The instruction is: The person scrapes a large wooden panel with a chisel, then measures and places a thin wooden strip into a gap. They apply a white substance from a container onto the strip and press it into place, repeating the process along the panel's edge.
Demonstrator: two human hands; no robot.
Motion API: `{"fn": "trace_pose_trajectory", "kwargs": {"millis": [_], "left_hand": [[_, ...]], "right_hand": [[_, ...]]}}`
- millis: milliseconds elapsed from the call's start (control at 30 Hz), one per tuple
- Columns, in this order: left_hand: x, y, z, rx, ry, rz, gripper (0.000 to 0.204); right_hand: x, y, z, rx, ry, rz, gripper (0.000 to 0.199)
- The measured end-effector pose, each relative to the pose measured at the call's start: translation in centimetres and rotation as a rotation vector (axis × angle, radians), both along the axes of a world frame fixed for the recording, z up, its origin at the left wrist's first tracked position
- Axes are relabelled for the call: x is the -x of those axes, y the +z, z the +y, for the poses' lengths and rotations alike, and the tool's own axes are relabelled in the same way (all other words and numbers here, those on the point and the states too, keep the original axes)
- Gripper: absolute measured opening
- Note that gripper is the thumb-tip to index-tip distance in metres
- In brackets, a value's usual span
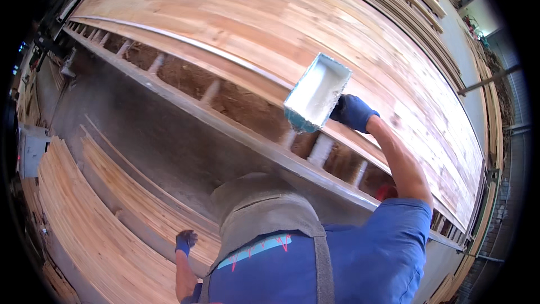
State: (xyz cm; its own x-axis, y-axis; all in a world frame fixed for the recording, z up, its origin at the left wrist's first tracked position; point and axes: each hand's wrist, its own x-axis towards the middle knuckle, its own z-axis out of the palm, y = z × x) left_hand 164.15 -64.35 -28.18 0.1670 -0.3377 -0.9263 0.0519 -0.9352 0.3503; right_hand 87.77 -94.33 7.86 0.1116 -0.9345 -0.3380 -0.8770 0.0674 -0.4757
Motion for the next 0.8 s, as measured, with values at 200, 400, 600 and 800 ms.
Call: {"fn": "trace_pose_trajectory", "kwargs": {"millis": [200, 400, 600, 800], "left_hand": [[18.2, 7.2, -3.6, 0.641, -0.366, -0.123, 0.020], [27.6, 9.5, 7.4, 0.729, -0.440, -0.153, 0.024], [36.7, 5.1, 35.8, 0.159, -0.139, -0.065, 0.029], [51.1, 4.9, 54.3, -0.093, 0.017, -0.083, 0.029]], "right_hand": [[13.8, -0.2, 15.5, -0.044, -0.076, 0.118, 0.028], [22.5, 3.2, 29.1, -0.144, -0.352, -0.006, 0.017], [35.4, 2.8, 41.6, -0.163, -0.251, 0.025, 0.018], [48.6, 2.3, 55.0, 0.022, 0.046, 0.082, 0.034]]}}
